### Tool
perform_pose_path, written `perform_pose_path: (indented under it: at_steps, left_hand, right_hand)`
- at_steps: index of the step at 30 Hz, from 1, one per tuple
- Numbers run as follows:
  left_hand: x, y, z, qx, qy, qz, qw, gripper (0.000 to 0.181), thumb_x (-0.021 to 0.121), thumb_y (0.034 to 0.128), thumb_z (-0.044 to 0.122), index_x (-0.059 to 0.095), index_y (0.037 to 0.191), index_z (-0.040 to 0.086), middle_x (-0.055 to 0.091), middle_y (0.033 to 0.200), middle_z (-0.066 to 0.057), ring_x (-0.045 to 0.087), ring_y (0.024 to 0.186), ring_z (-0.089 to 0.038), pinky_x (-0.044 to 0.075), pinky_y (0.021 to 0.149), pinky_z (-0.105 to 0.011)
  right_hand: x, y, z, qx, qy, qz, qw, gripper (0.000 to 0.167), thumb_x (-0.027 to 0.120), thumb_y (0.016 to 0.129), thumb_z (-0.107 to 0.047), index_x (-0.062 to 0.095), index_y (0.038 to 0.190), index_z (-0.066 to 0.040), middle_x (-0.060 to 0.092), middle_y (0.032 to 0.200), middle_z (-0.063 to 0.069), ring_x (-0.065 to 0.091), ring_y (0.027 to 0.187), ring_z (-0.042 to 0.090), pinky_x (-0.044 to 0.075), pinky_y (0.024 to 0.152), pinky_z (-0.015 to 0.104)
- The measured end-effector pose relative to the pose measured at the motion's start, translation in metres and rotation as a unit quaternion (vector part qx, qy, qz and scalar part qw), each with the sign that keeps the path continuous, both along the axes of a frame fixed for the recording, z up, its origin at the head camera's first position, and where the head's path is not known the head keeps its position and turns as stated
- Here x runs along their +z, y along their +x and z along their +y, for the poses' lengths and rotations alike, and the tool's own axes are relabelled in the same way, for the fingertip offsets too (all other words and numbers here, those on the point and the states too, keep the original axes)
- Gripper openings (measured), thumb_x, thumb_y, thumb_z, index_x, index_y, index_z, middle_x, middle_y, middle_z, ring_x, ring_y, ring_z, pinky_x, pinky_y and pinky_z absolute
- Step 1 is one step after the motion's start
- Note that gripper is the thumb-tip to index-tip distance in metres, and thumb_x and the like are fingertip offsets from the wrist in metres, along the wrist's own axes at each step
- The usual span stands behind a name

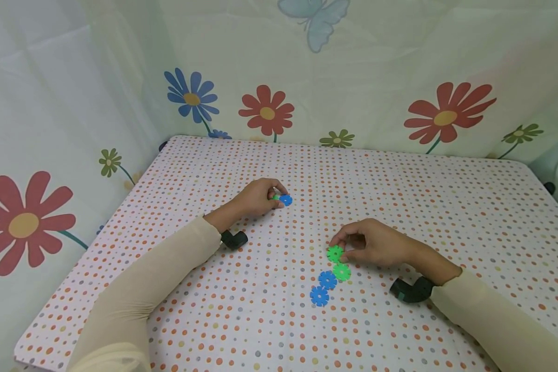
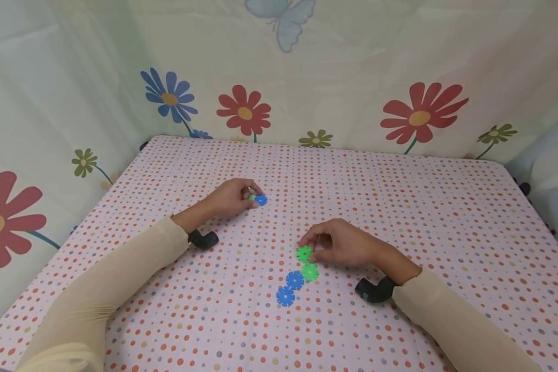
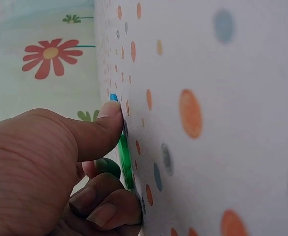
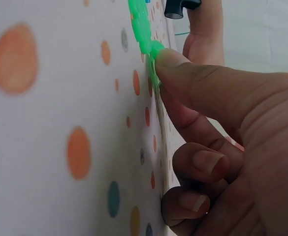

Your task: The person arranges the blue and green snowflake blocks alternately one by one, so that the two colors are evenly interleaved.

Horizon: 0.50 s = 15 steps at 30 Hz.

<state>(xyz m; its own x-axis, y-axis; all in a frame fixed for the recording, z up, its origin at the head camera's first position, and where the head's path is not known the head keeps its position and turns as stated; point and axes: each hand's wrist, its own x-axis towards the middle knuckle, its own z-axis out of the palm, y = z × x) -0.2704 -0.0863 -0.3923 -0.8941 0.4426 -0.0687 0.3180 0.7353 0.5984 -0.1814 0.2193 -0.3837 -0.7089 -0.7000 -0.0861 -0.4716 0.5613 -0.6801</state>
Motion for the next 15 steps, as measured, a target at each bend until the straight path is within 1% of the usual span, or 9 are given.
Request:
perform_pose_path:
  at_steps: [4,7,10,12,15]
  left_hand:
    - [0.0002,-0.0002,0.0002,0.0,0.001,-0.002,1.0,0.024,0.07,0.0933,0.026,0.065,0.116,0.02,0.047,0.073,0.001,0.04,0.064,-0.014,0.039,0.074,-0.031]
    - [0.0,-0.0004,0.0001,-0.002,0.003,-0.001,1.0,0.024,0.07,0.0932,0.025,0.065,0.116,0.019,0.046,0.072,0.001,0.039,0.064,-0.014,0.039,0.074,-0.031]
    - [-0.0002,-0.0006,0.0,-0.002,0.004,0.0,1.0,0.024,0.07,0.0931,0.025,0.065,0.116,0.019,0.046,0.072,0.001,0.039,0.064,-0.015,0.039,0.075,-0.032]
    - [-0.0003,-0.0006,0.0,-0.003,0.002,0.001,1.0,0.024,0.07,0.0931,0.026,0.065,0.116,0.019,0.046,0.072,0.001,0.039,0.063,-0.014,0.039,0.074,-0.031]
    - [0.0001,-0.0006,0.0001,-0.004,0.001,0.003,1.0,0.024,0.07,0.0931,0.026,0.065,0.116,0.02,0.046,0.071,0.001,0.039,0.063,-0.014,0.039,0.073,-0.031]
  right_hand:
    - [-0.0014,-0.0016,0.0021,-0.007,-0.014,-0.008,0.9998,0.023,0.079,0.084,-0.018,0.074,0.106,-0.022,0.07,0.101,-0.006,0.054,0.079,0.007,0.048,0.069,0.02]
    - [-0.0029,-0.0031,0.0034,-0.008,-0.032,-0.017,0.9993,0.024,0.08,0.083,-0.017,0.075,0.107,-0.02,0.072,0.102,-0.005,0.057,0.081,0.006,0.05,0.071,0.021]
    - [-0.0037,-0.0045,0.0045,-0.008,-0.049,-0.023,0.9985,0.024,0.08,0.083,-0.019,0.075,0.107,-0.019,0.072,0.1,-0.004,0.056,0.076,0.005,0.049,0.066,0.02]
    - [-0.0044,-0.0055,0.0052,-0.01,-0.06,-0.022,0.9979,0.024,0.08,0.083,-0.02,0.075,0.107,-0.018,0.072,0.095,-0.004,0.052,0.07,0.004,0.045,0.06,0.02]
    - [-0.0058,-0.0072,0.0066,-0.017,-0.079,-0.011,0.9966,0.025,0.081,0.083,-0.02,0.075,0.107,-0.017,0.065,0.079,-0.006,0.041,0.06,0.003,0.037,0.052,0.022]
